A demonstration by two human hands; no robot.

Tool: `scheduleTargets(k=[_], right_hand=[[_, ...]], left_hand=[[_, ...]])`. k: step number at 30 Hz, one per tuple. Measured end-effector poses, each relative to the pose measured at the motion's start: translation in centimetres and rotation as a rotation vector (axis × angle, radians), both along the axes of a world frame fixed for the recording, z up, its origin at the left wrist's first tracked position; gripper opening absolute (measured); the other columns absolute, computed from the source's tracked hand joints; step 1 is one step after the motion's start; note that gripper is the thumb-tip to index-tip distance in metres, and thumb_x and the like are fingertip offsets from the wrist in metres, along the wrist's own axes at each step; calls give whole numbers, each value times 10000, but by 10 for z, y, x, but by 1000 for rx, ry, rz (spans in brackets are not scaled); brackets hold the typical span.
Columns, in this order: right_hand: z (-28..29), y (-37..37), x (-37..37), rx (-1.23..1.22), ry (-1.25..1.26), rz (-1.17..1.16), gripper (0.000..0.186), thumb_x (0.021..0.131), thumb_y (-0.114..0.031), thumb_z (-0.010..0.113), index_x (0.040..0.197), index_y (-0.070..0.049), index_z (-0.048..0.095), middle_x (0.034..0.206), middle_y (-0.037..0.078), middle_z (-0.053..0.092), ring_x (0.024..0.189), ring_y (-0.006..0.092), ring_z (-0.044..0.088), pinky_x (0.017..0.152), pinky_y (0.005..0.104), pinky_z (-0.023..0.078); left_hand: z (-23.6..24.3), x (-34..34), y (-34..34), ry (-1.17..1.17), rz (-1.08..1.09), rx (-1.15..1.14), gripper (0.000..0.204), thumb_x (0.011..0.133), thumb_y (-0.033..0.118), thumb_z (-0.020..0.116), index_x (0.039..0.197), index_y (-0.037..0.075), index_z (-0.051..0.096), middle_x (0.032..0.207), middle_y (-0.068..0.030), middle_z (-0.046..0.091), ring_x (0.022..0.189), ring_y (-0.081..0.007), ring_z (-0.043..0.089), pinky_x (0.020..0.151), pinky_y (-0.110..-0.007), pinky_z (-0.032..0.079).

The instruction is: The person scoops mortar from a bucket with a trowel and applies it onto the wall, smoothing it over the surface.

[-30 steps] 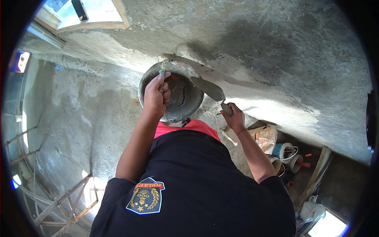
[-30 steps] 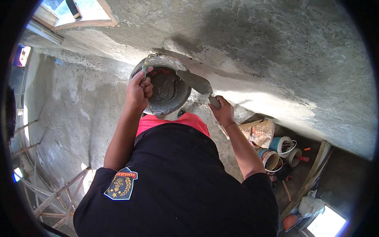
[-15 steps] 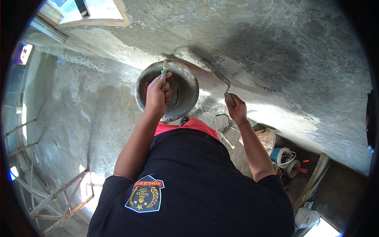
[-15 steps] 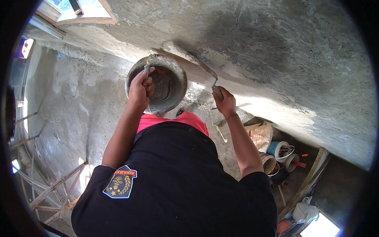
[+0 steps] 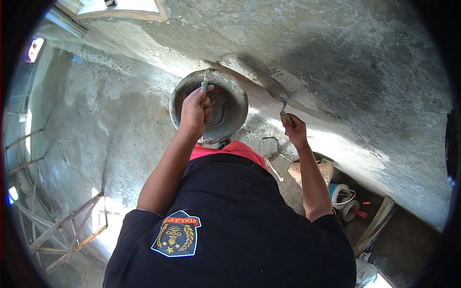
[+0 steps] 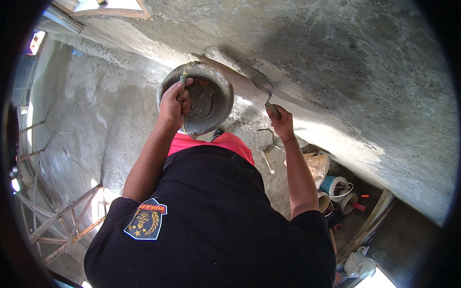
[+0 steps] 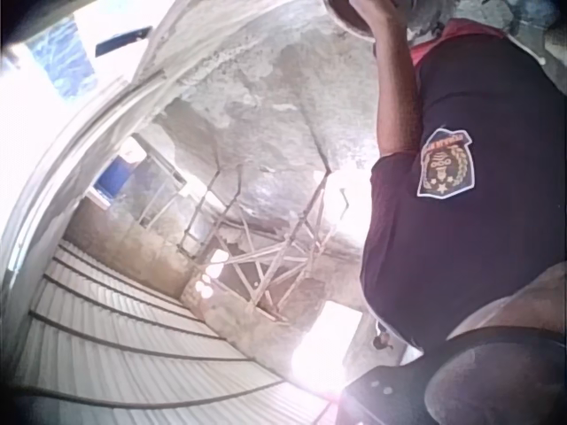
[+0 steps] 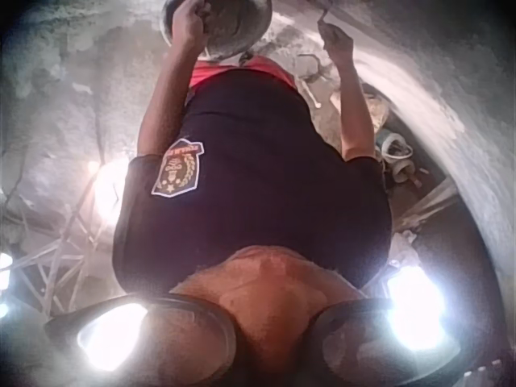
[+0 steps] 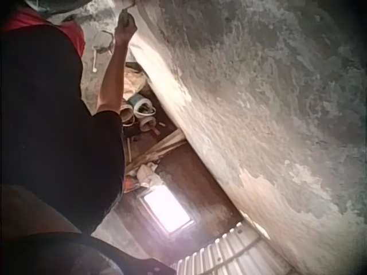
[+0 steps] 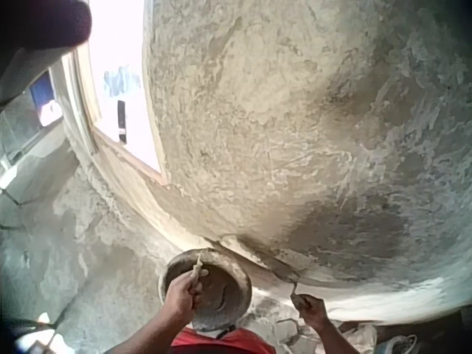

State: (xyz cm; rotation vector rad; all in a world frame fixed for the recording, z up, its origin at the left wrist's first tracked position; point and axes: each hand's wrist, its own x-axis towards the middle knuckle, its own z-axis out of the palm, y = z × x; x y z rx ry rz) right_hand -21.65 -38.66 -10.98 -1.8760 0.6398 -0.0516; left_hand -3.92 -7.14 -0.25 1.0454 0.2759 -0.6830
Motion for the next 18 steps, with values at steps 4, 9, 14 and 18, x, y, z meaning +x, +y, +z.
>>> scheduleTargets(k=[4,9,14,18], right_hand=[[11,7,-12,-45,127,-13,267,905,-240,679,1061,-24,685,646,-12,577,520,50,492,493,248,412],[21,11,-27,-188,233,5,299,879,-270,693,1055,-28,684,719,76,667,627,118,616,613,290,500],[31,11,-10,-337,96,114,283,873,-243,694,1079,-48,678,806,138,703,706,215,688,657,311,517],[40,9,1,-347,63,129,296,872,-253,696,1089,-53,676,826,142,705,725,238,692,666,323,518]], left_hand=[[-1,-2,0,-3,11,-1,328,1004,253,383,1177,39,561,627,56,300,465,-58,251,425,-244,179],[-1,-1,-1,12,6,7,324,1007,248,379,1173,36,560,629,56,302,464,-56,250,424,-244,181],[0,-2,-5,15,7,10,325,1009,247,373,1170,32,557,630,54,308,464,-54,247,428,-238,183],[-2,-3,-7,40,-2,12,320,1009,243,374,1166,33,557,633,55,312,466,-52,246,430,-234,183]])
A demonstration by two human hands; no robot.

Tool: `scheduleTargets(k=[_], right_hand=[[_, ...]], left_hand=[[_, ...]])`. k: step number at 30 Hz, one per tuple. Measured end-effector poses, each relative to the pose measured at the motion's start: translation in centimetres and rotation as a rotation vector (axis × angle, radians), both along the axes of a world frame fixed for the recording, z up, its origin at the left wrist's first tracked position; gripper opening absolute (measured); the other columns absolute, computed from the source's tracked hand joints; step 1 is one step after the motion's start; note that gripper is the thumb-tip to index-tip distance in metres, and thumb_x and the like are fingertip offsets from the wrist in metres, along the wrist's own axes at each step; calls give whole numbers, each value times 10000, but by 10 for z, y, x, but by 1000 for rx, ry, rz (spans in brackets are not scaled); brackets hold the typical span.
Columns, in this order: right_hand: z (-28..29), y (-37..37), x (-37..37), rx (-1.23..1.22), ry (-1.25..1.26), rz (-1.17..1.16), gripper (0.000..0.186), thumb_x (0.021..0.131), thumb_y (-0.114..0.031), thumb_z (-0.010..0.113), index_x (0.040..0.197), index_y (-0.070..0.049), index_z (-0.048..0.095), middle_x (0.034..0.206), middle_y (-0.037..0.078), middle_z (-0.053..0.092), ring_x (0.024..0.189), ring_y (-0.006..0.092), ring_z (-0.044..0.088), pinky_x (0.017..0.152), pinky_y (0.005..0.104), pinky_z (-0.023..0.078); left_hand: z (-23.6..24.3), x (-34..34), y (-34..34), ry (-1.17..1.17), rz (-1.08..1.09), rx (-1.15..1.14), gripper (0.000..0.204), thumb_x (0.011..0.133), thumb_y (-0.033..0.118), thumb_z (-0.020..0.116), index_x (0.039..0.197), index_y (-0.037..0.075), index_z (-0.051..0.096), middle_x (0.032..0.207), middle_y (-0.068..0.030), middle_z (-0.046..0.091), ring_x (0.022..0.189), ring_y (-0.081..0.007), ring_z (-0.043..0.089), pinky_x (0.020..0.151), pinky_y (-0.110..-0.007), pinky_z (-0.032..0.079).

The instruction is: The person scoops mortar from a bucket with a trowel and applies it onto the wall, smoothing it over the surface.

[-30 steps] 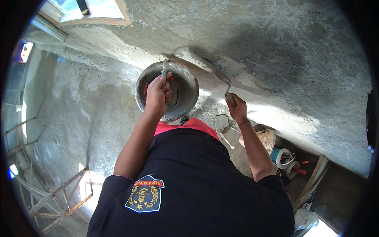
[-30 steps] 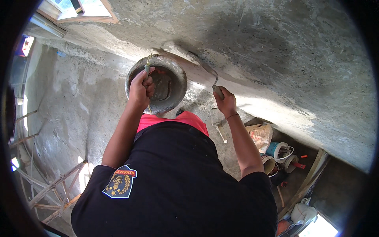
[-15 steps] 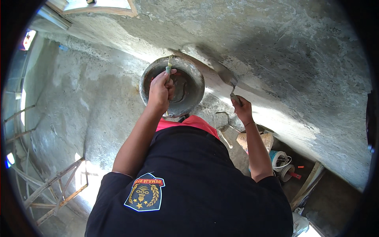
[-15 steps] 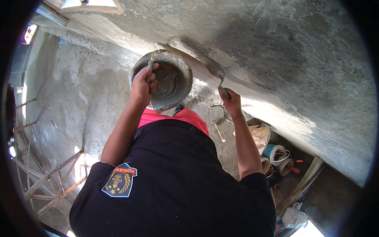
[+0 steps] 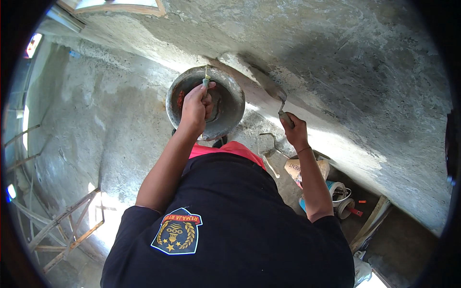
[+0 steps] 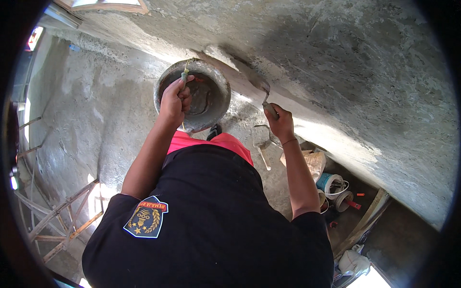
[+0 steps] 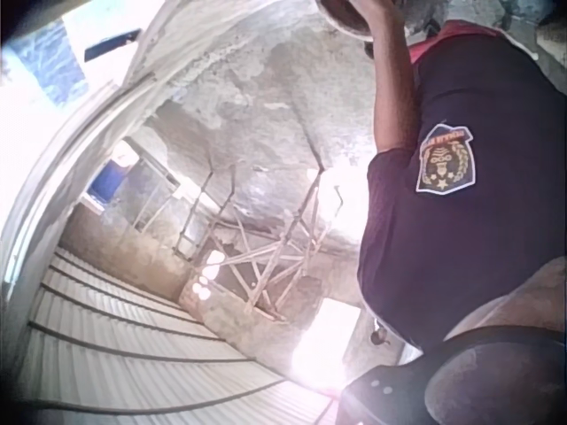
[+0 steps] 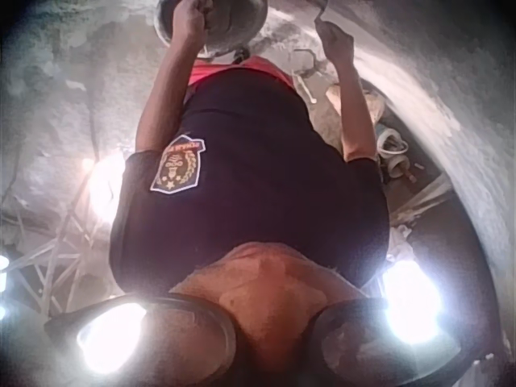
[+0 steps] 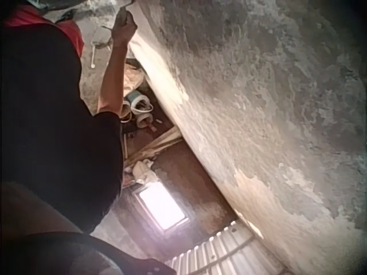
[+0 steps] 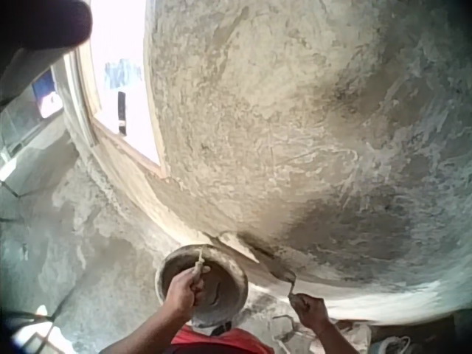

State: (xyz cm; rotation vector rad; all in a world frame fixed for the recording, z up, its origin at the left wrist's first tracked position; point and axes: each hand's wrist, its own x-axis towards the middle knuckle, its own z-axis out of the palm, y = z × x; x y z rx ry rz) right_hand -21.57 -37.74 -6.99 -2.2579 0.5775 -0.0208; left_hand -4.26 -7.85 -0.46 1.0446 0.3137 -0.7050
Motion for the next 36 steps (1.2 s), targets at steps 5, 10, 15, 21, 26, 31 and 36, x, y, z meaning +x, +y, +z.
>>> scheduleTargets(k=[5,10,15,21,26,31,36], right_hand=[[8,-6,10,-19,47,-27,302,881,-273,684,1075,-42,679,816,142,703,719,214,682,665,321,514],[11,4,9,132,120,-115,316,878,-298,688,1054,-35,685,783,136,696,695,213,667,651,330,502],[-13,-5,-30,2,158,-58,329,873,-330,685,1005,-29,702,790,143,702,707,237,671,666,342,503],[36,13,-16,-41,195,-48,347,875,-331,685,1042,-27,696,825,159,708,737,231,689,698,327,515],[49,10,5,24,136,-17,344,885,-310,681,1058,-13,686,812,145,705,723,184,673,682,307,509],[65,2,20,3,160,-10,335,891,-301,677,1066,-16,689,803,127,699,714,148,642,682,299,501],[61,0,19,109,141,-38,335,914,-293,660,1092,-10,677,660,-7,559,500,64,474,473,248,405]], left_hand=[[0,1,-3,-23,0,5,311,1009,240,378,1165,38,557,632,58,312,469,-50,245,430,-234,183],[-1,3,-3,-5,20,-10,314,1009,243,380,1167,37,557,632,58,312,472,-49,247,432,-234,181],[2,2,1,-2,29,-16,317,1009,239,380,1175,35,557,632,58,315,472,-49,252,428,-236,180],[-6,-4,-1,-15,26,-34,315,1009,233,382,1174,31,558,634,56,321,465,-52,258,422,-240,179],[-6,-7,-4,27,-25,0,333,1006,282,387,1196,73,562,622,80,287,476,-43,225,440,-235,163],[-8,-8,-3,33,2,-34,310,1013,240,382,1173,35,551,633,60,329,459,-50,247,411,-238,175],[-10,-9,-2,32,7,-35,308,1013,238,379,1173,37,549,633,59,325,462,-50,248,413,-235,175]])
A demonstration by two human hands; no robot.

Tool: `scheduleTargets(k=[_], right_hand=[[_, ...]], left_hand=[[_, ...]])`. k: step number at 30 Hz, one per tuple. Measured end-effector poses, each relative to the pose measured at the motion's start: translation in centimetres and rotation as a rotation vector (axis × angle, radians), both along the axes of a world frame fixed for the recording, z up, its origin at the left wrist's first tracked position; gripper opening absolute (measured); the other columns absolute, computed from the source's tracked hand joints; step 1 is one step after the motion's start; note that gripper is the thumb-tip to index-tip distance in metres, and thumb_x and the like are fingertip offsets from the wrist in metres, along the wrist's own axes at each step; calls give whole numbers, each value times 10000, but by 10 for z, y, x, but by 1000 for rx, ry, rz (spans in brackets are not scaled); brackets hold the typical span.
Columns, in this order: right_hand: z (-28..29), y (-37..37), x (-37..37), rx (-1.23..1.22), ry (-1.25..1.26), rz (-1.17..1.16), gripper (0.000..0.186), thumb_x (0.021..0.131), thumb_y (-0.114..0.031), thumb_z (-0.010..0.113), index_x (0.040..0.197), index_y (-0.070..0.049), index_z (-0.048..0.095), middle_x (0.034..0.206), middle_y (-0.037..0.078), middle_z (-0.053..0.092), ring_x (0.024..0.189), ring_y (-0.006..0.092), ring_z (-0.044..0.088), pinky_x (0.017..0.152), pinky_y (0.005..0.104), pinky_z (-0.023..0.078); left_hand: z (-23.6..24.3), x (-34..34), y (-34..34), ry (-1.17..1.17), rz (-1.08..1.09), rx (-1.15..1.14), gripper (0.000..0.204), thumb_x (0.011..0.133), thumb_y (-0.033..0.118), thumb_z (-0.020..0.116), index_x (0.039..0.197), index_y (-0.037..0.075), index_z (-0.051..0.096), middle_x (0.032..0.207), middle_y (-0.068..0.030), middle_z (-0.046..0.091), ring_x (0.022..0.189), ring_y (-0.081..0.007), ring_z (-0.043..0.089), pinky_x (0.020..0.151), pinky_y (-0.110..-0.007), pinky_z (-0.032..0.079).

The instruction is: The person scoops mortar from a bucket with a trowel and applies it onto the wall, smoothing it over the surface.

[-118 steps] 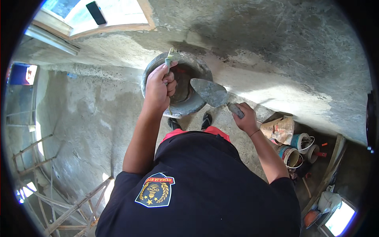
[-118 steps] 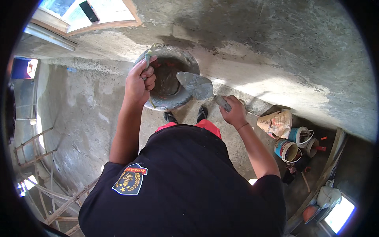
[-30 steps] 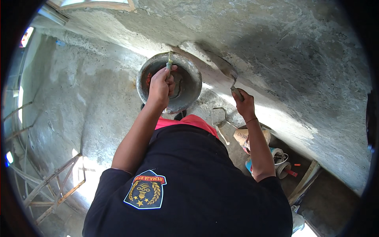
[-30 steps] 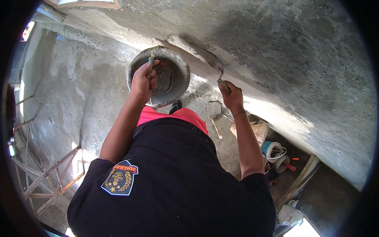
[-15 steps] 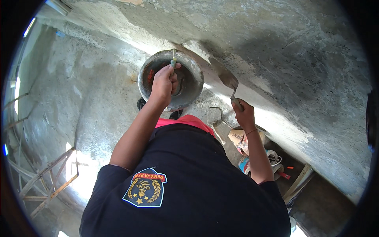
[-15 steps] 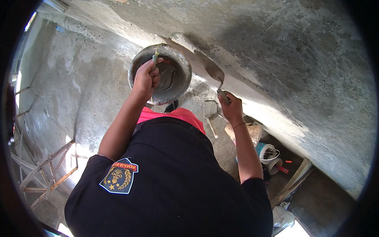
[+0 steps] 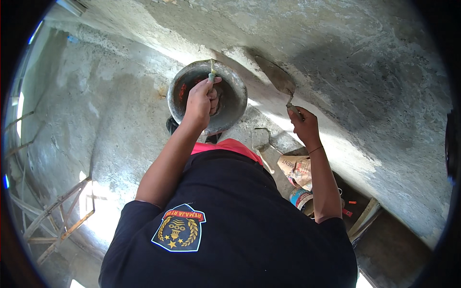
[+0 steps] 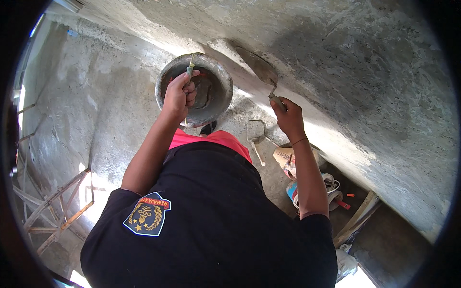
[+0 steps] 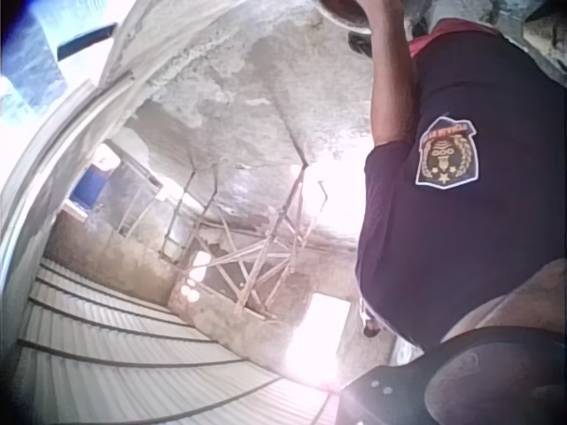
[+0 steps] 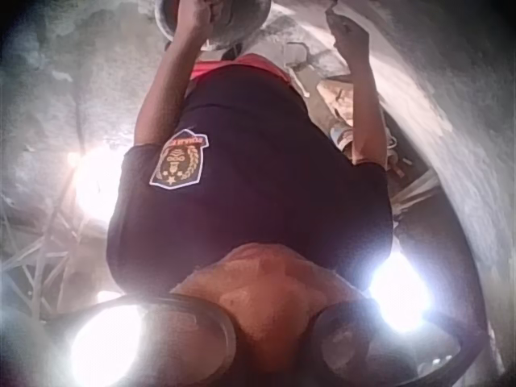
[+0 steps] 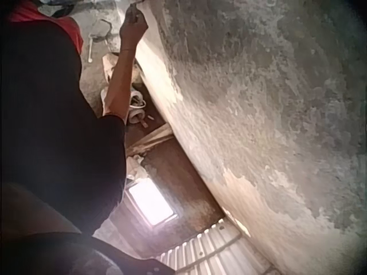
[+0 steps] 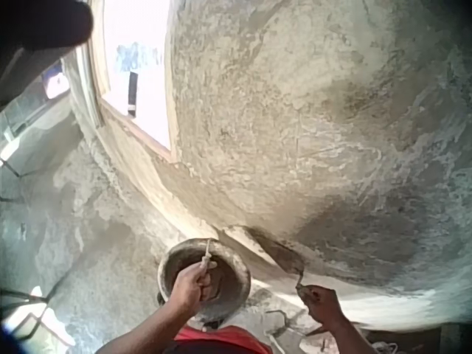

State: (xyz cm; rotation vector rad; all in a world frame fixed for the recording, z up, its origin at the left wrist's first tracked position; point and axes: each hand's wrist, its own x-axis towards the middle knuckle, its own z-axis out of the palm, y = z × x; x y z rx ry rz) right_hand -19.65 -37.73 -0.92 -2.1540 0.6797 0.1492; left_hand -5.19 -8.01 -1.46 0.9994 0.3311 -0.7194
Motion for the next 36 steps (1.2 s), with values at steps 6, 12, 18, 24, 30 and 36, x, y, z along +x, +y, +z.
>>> scheduleTargets(k=[6,12,18,24,30,36], right_hand=[[16,16,6,65,193,-102,358,900,-326,663,1030,7,690,667,47,621,533,103,543,531,288,446],[-18,13,-27,-12,269,-127,368,894,-359,655,981,-4,701,660,82,637,543,145,598,551,310,471],[-7,22,-37,-165,54,25,350,876,-340,674,1012,-18,697,767,181,681,690,259,666,678,348,509],[-3,14,3,-173,22,51,363,872,-357,672,1027,-30,701,759,174,681,691,278,672,673,348,511],[-13,7,5,-272,135,53,392,855,-401,671,983,-33,713,779,198,680,751,341,680,693,393,516],[-10,8,-24,-219,152,33,420,858,-402,672,1027,-19,704,866,214,695,815,339,690,731,376,522]], left_hand=[[3,0,3,8,16,-27,310,1010,232,373,1172,35,550,635,57,322,473,-51,259,419,-235,182],[2,-3,7,-13,36,-40,310,1009,233,380,1174,34,552,633,54,324,468,-50,253,421,-232,184],[0,-5,7,24,28,-17,307,1007,238,387,1169,39,557,634,53,331,455,-51,252,415,-235,188],[0,-9,4,4,-10,-5,306,1006,240,388,1169,42,556,630,56,337,451,-52,257,410,-233,191],[-1,-11,10,22,0,-20,300,1002,227,385,1169,45,556,628,57,334,458,-47,257,411,-229,190],[-1,-14,15,25,31,-9,299,1000,225,384,1166,48,558,628,57,328,466,-46,255,423,-228,187]])
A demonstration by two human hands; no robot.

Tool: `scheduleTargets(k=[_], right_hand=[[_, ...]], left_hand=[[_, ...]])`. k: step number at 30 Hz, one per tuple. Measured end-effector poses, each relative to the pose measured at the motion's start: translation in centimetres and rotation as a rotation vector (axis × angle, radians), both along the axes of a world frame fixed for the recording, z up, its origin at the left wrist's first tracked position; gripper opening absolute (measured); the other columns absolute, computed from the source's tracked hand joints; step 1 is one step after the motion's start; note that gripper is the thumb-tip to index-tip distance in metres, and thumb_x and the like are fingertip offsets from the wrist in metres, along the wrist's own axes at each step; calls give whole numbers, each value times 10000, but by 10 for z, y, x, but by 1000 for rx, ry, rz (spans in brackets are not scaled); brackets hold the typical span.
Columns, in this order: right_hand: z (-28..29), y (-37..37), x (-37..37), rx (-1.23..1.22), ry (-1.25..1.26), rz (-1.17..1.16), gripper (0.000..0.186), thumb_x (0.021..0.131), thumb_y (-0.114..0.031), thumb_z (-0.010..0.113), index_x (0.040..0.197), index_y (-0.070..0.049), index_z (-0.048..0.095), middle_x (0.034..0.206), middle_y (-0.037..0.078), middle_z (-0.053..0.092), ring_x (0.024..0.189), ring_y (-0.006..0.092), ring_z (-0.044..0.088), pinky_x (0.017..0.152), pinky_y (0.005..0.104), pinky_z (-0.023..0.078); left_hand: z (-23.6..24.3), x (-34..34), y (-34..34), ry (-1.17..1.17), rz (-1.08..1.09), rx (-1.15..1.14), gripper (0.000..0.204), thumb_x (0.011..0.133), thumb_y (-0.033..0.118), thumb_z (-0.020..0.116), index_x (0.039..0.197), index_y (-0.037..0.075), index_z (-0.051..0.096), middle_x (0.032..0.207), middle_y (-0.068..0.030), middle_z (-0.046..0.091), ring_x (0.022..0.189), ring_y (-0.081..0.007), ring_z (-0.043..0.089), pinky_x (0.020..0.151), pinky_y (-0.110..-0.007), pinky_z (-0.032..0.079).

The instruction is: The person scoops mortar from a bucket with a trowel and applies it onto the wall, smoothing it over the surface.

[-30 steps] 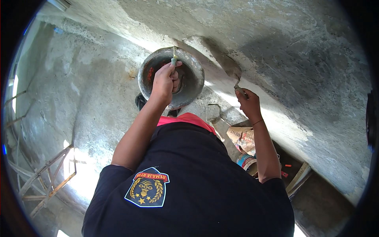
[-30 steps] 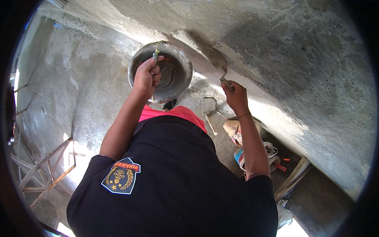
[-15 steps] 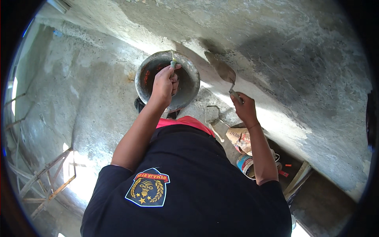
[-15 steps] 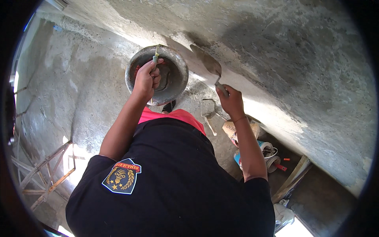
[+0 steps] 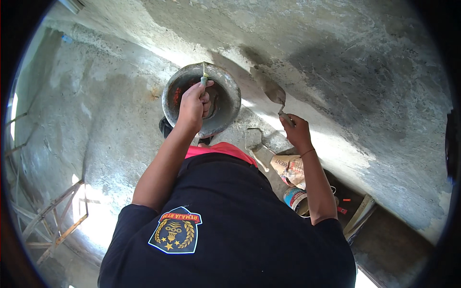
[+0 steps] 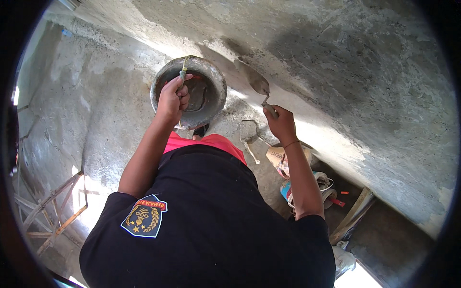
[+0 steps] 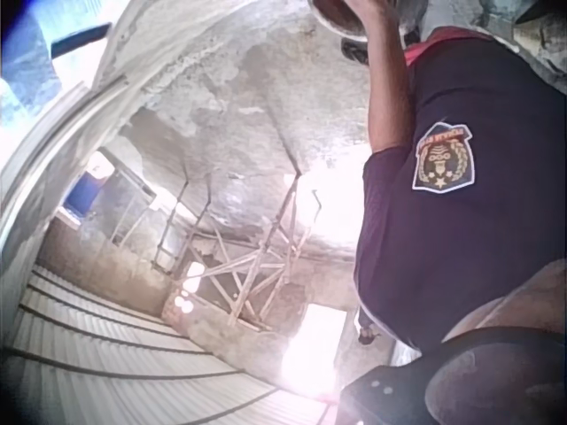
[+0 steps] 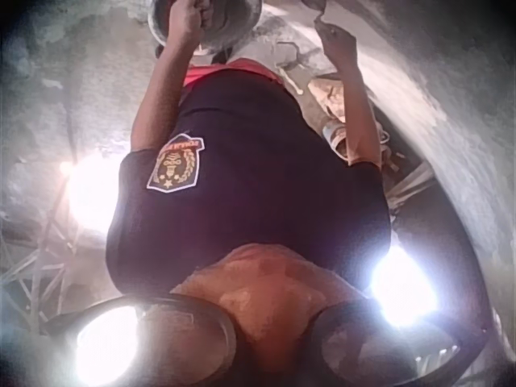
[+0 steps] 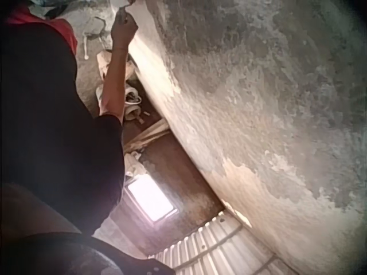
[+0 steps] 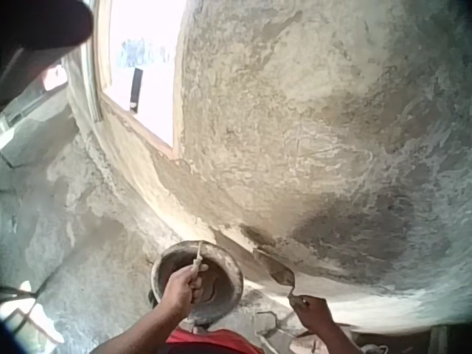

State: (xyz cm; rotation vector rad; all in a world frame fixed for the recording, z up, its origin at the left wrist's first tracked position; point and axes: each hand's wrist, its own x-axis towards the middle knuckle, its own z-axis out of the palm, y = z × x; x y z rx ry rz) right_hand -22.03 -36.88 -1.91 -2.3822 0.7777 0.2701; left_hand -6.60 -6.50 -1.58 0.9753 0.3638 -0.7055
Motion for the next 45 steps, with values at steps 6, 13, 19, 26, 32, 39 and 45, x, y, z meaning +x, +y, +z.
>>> scheduleTargets(k=[6,13,19,26,32,39,45], right_hand=[[45,-8,10,-75,-10,-8,409,865,-377,676,1078,-28,694,870,182,709,797,282,696,721,355,519],[38,-21,-23,-122,150,20,407,857,-393,681,1033,-27,709,813,194,698,755,319,693,685,377,519],[55,1,4,-56,-6,100,363,889,-328,670,1035,3,698,705,109,672,612,125,584,596,299,467],[55,-9,8,-272,-75,61,360,853,-395,678,1016,-75,715,833,182,693,792,355,678,698,389,521],[62,23,-20,-231,-4,20,354,852,-332,702,1067,-50,707,916,179,715,852,291,708,750,342,529],[58,6,20,-318,-49,41,360,855,-417,665,992,-88,714,841,184,691,806,375,667,698,409,525],[66,15,-33,-180,-31,-87,336,851,-355,702,1046,-82,712,876,172,706,837,314,698,737,360,525]], left_hand=[[-1,-4,-4,0,-38,-5,298,999,233,393,1157,47,563,625,60,328,466,-46,253,426,-233,185],[-2,-6,-3,9,-37,-21,303,1003,235,391,1168,45,558,622,64,327,454,-44,248,417,-232,182],[-4,-3,-4,15,-32,-15,303,1004,232,389,1171,40,553,621,63,327,450,-43,245,410,-232,181],[-2,-3,5,3,-32,-17,299,1002,231,393,1160,38,559,625,56,326,457,-51,250,422,-232,176],[3,-5,12,32,28,-3,309,1003,238,400,1165,28,558,627,55,319,468,-53,260,428,-230,183],[4,-9,13,13,-12,-1,313,1002,240,412,1177,25,556,632,57,325,468,-43,258,422,-230,195],[-1,-8,17,17,26,6,304,1002,235,412,1177,32,557,631,56,328,460,-45,254,416,-229,188]])
